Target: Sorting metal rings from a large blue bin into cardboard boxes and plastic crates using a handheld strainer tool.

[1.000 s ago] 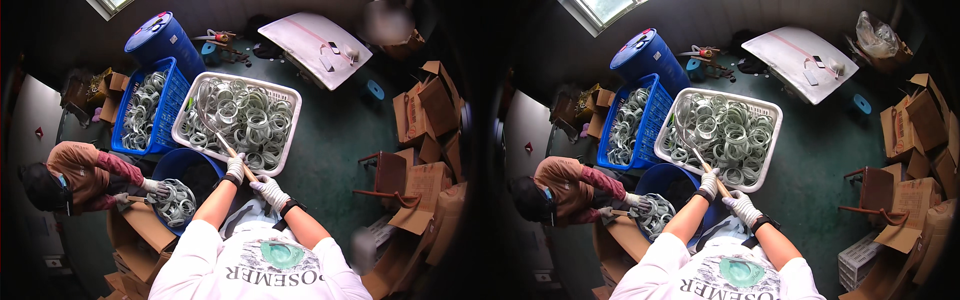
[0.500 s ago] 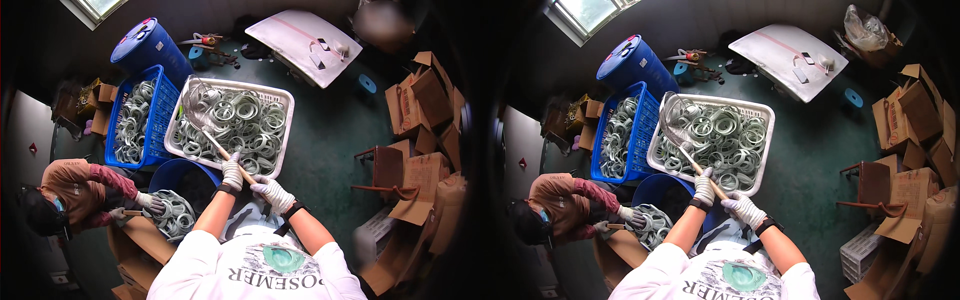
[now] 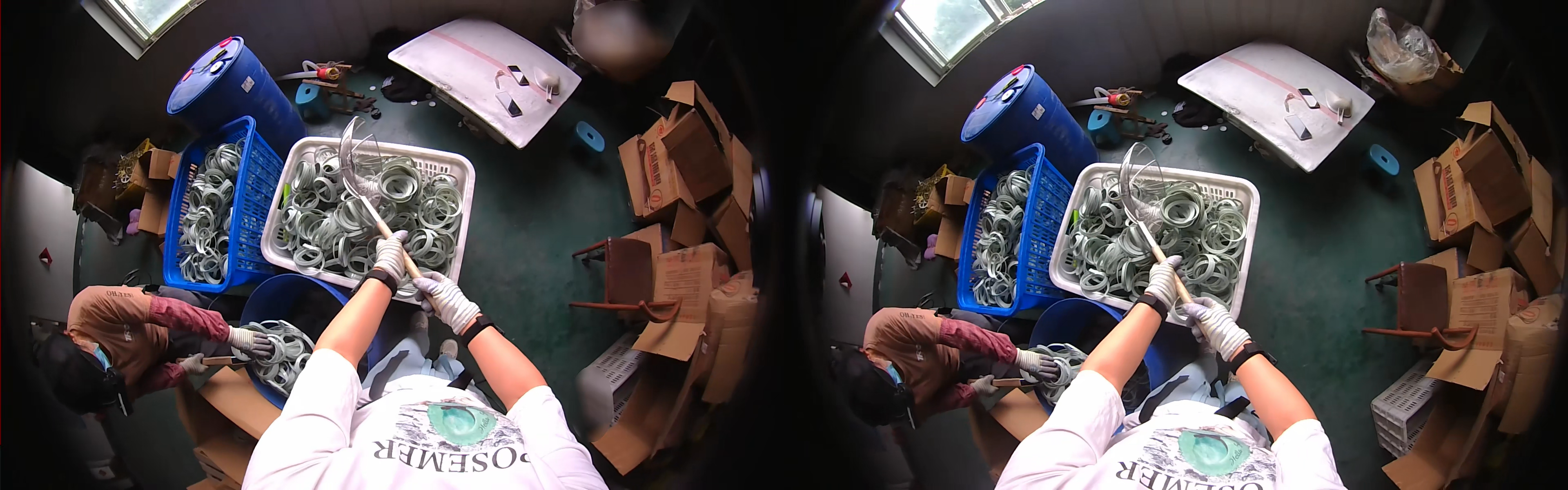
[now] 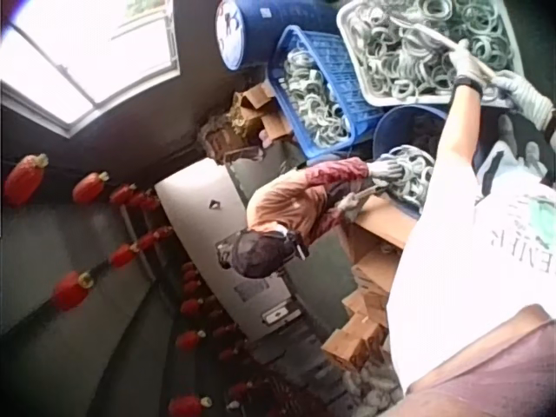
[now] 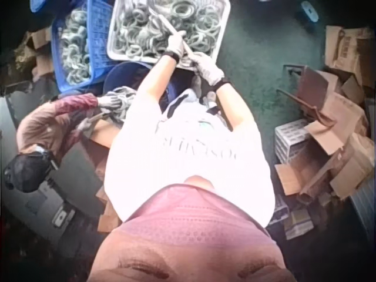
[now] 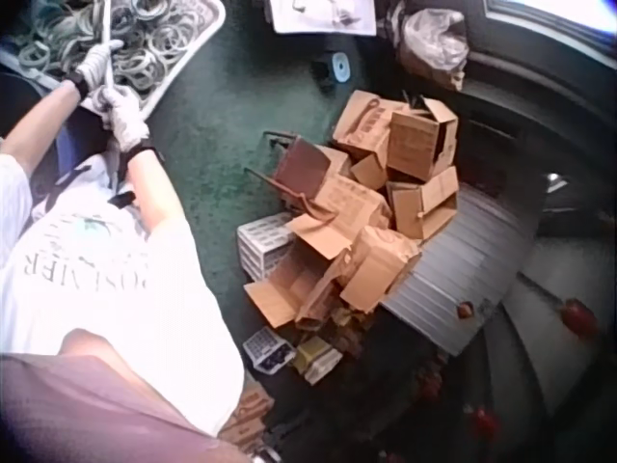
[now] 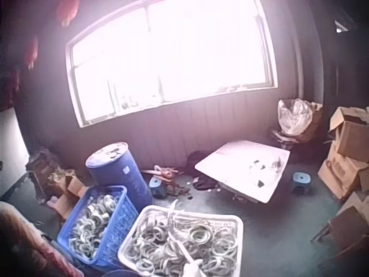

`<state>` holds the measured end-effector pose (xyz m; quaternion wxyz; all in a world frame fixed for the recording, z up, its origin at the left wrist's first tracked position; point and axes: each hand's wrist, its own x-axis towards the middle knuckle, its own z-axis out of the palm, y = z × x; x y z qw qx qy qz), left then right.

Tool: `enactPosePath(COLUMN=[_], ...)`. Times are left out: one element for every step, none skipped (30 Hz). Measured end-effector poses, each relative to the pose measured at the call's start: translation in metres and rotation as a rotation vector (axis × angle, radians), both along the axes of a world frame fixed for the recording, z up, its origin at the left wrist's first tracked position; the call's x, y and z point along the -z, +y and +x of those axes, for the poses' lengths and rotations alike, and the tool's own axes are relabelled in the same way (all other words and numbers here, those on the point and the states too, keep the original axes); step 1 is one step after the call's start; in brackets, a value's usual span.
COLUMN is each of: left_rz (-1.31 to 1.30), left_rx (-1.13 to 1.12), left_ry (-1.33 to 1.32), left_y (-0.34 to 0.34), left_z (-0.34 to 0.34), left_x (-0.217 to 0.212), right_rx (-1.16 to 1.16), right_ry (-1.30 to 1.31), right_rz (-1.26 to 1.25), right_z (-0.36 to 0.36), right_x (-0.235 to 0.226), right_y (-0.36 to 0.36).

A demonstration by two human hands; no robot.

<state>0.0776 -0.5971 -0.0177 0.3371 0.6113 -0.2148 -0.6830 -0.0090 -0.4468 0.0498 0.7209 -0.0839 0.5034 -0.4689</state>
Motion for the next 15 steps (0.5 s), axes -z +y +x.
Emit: enactPosePath(left_rz=[-0.005, 0.005, 0.014, 0.014, 0.014, -0.006, 0.009, -0.003, -0.015, -0.014, -0.033, -0.052, -0.053, -0.058, -0.065], left_rx=[0.029, 0.039, 0.037, 0.053, 0.073, 0.134, 0.168, 0.162, 0.155, 0.158, 0.14, 0.122, 0.118, 0.123, 0.127], left_ry=[-0.003, -0.014, 0.021, 0.027, 0.032, 0.092, 0.084, 0.087, 0.088, 0.09, 0.113, 0.135, 0.134, 0.145, 0.156], left_y=[0.001, 0.001, 0.001, 0.003, 0.004, 0.003, 0.001, 0.003, 0.005, 0.005, 0.006, 0.006, 0.007, 0.009, 0.011], left_z=[-0.006, -0.011, -0.017, -0.02, -0.024, -0.026, -0.031, -0.036, -0.041, -0.046, -0.049, -0.05, -0.049, -0.049, -0.049], left_x=[-0.002, -0.002, -0.003, -0.004, -0.006, -0.007, -0.009, -0.011, -0.014, -0.017, -0.018, -0.02, -0.022, -0.025, -0.029], right_rx=[0.042, 0.061, 0.063, 0.063, 0.067, 0.079, 0.084, 0.102, 0.12, 0.123, 0.14, 0.156, 0.152, 0.161, 0.169], right_ry=[0.006, 0.019, 0.025, 0.042, 0.06, 0.063, 0.067, 0.064, 0.06, 0.062, 0.061, 0.06, 0.059, 0.045, 0.031], right_rz=[0.011, -0.006, -0.005, -0.015, -0.026, -0.018, -0.018, -0.019, -0.021, -0.02, -0.025, -0.03, -0.031, -0.033, -0.037], right_z=[-0.003, -0.005, -0.007, -0.01, -0.013, -0.014, -0.017, -0.018, -0.02, -0.021, -0.021, -0.021, -0.021, -0.022, -0.022], right_x=[0.0, -0.001, -0.003, -0.005, -0.006, -0.007, -0.008, -0.013, -0.015, -0.016, -0.017, -0.018, -0.02, -0.022, -0.023], right_y=[0.002, 0.003, 0.004, 0.006, 0.008, 0.008, 0.009, 0.01, 0.011, 0.012, 0.013, 0.014, 0.015, 0.017, 0.019])
